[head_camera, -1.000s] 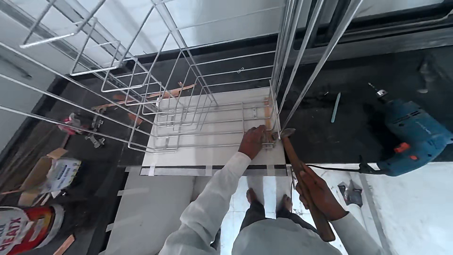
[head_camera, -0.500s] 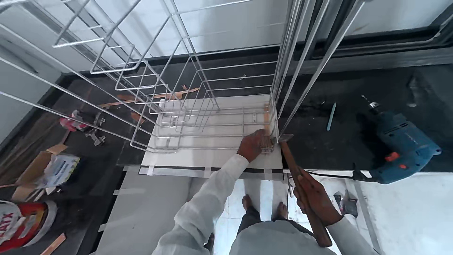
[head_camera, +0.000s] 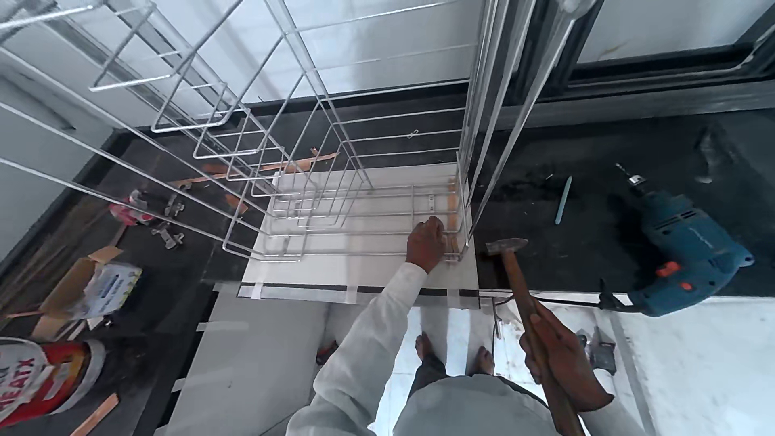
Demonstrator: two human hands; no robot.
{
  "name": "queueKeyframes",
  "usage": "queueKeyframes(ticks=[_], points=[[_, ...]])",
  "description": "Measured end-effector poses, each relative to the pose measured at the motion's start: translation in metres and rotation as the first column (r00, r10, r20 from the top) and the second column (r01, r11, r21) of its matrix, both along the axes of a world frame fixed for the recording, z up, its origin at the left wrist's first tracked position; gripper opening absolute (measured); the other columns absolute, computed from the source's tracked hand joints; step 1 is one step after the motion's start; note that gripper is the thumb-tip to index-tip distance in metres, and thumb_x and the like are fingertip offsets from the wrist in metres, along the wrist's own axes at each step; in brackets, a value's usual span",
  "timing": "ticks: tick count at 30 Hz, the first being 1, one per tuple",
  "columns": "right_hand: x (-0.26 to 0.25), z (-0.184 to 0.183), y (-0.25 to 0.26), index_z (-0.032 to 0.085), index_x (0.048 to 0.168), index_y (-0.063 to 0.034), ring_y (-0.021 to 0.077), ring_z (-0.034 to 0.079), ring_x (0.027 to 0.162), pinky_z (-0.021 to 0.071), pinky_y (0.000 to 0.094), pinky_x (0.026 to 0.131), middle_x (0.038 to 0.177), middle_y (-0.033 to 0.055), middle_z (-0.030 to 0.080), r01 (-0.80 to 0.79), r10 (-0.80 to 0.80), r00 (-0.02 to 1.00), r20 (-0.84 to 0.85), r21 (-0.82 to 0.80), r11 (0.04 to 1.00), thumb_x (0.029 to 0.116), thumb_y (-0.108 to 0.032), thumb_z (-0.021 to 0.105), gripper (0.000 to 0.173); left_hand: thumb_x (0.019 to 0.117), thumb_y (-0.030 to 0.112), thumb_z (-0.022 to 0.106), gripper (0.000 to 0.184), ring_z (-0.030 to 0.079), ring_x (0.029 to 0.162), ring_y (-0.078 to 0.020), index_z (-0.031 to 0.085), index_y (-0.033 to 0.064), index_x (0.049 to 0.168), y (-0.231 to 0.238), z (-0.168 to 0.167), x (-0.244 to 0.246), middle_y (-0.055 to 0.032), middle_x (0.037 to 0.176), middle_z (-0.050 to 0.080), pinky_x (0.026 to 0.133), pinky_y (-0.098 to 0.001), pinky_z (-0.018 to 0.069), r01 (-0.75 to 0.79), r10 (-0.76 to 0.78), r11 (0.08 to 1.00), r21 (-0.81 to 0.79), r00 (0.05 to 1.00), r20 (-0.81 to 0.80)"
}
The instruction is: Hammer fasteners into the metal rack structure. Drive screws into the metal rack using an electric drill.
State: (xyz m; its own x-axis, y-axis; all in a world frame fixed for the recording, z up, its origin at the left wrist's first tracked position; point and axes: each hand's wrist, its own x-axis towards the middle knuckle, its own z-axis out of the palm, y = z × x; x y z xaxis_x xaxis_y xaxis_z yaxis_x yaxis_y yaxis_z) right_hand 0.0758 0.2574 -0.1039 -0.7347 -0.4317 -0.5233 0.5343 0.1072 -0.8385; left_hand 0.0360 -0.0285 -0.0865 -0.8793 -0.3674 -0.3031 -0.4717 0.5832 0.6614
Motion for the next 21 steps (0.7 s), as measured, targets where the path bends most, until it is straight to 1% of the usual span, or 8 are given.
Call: queueKeyframes(ticks=[4, 8, 11, 13, 15, 18, 19, 21], points=[[0.0, 0.001, 0.002, 0.028, 0.157, -0.0067, 0.01, 0.052, 0.04, 0.0483, 0.0257, 0.036, 0.062, -0.0011, 0.055, -0.011, 0.011, 1.0, 0.011, -0.006, 1.0, 0.1087, -0.023, 0.032, 0.051, 0.0899, -0.002, 0.07, 0.039, 0.066, 0.101, -0.0354, 0.059, -0.0038, 0.127, -0.015, 0.0, -0.008, -0.022, 0.109, 0.067, 0.092, -0.0543, 0.0523, 0.01, -0.012, 0.992, 0.126, 1.0, 0.019], [-0.005, 0.0, 0.008, 0.03, 0.156, -0.0078, 0.0096, 0.053, 0.04, 0.0483, 0.0252, 0.036, 0.063, -0.0017, 0.056, -0.033, 0.033, 0.999, 0.0, -0.026, 0.999, 0.1074, -0.025, 0.032, 0.052, 0.0907, -0.008, 0.065, 0.033, 0.066, 0.09, -0.0229, 0.058, -0.0051, 0.123, -0.038, 0.001, 0.003, -0.017, 0.11, 0.066, 0.084, -0.0419, 0.0549, -0.191, 0.28, 0.916, 0.354, 0.934, -0.222], [-0.01, 0.003, 0.012, 0.031, 0.155, -0.0086, 0.0094, 0.054, 0.041, 0.049, 0.0251, 0.037, 0.063, -0.0025, 0.056, -0.053, 0.053, 0.999, 0.001, -0.019, 0.998, 0.1074, -0.027, 0.033, 0.051, 0.0971, -0.007, 0.053, 0.019, 0.065, 0.079, -0.0108, 0.058, -0.0016, 0.115, -0.044, 0.009, 0.023, -0.0072, 0.096, 0.069, 0.072, -0.0264, 0.0547, -0.361, 0.679, 0.584, 0.727, 0.707, -0.195], [-0.013, 0.002, 0.012, 0.032, 0.155, -0.0098, 0.0104, 0.053, 0.041, 0.0491, 0.0259, 0.037, 0.062, -0.0015, 0.055, -0.058, 0.058, 0.998, 0.005, -0.012, 0.998, 0.1074, -0.028, 0.035, 0.051, 0.1048, 0.006, 0.043, 0.014, 0.065, 0.072, -0.0108, 0.056, 0.0033, 0.107, -0.042, 0.01, 0.035, -0.0039, 0.086, 0.067, 0.07, -0.0265, 0.0559, -0.375, 0.792, 0.359, 0.855, 0.608, -0.065], [-0.017, 0.001, 0.011, 0.033, 0.156, -0.0116, 0.0113, 0.054, 0.042, 0.0496, 0.0266, 0.037, 0.063, -0.0005, 0.054, -0.07, 0.07, 0.997, 0.017, -0.008, 0.998, 0.1076, -0.027, 0.037, 0.051, 0.1068, 0.013, 0.04, 0.021, 0.063, 0.065, -0.0093, 0.057, 0.0066, 0.097, -0.031, 0.007, 0.045, -0.0023, 0.08, 0.066, 0.064, -0.0244, 0.0548, -0.371, 0.805, 0.276, 0.887, 0.594, -0.002], [-0.024, -0.002, 0.007, 0.035, 0.156, -0.0131, 0.0113, 0.053, 0.043, 0.0496, 0.0268, 0.039, 0.064, 0.0003, 0.054, -0.131, 0.131, 0.991, 0.006, -0.014, 0.991, 0.1077, -0.025, 0.04, 0.05, 0.1049, 0.009, 0.051, 0.011, 0.051, 0.056, -0.0014, 0.06, 0.0075, 0.1, -0.004, 0.006, 0.055, 0.0021, 0.078, 0.062, 0.051, -0.0157, 0.0429, -0.416, 0.741, 0.415, 0.809, 0.671, -0.035], [-0.027, -0.003, 0.004, 0.036, 0.156, -0.0138, 0.0113, 0.053, 0.044, 0.0495, 0.0268, 0.04, 0.066, 0.0007, 0.054, -0.155, 0.155, 0.988, -0.008, -0.01, 0.988, 0.108, -0.025, 0.04, 0.049, 0.1011, 0.007, 0.058, 0.003, 0.047, 0.055, -0.0005, 0.061, 0.0075, 0.102, 0.005, 0.006, 0.056, 0.0029, 0.078, 0.061, 0.049, -0.0158, 0.0385, -0.453, 0.699, 0.542, 0.708, 0.711, -0.081], [-0.033, -0.002, -0.005, 0.035, 0.157, -0.0155, 0.0127, 0.054, 0.047, 0.0501, 0.028, 0.042, 0.067, 0.0026, 0.055, -0.187, 0.187, 0.982, -0.013, 0.0, 0.982, 0.109, -0.025, 0.041, 0.049, 0.0915, 0.011, 0.075, 0.028, 0.052, 0.068, -0.0096, 0.062, 0.0035, 0.114, 0.014, -0.004, 0.059, -0.0025, 0.089, 0.061, 0.063, -0.0277, 0.0461, -0.405, 0.501, 0.834, 0.374, 0.84, -0.208]])
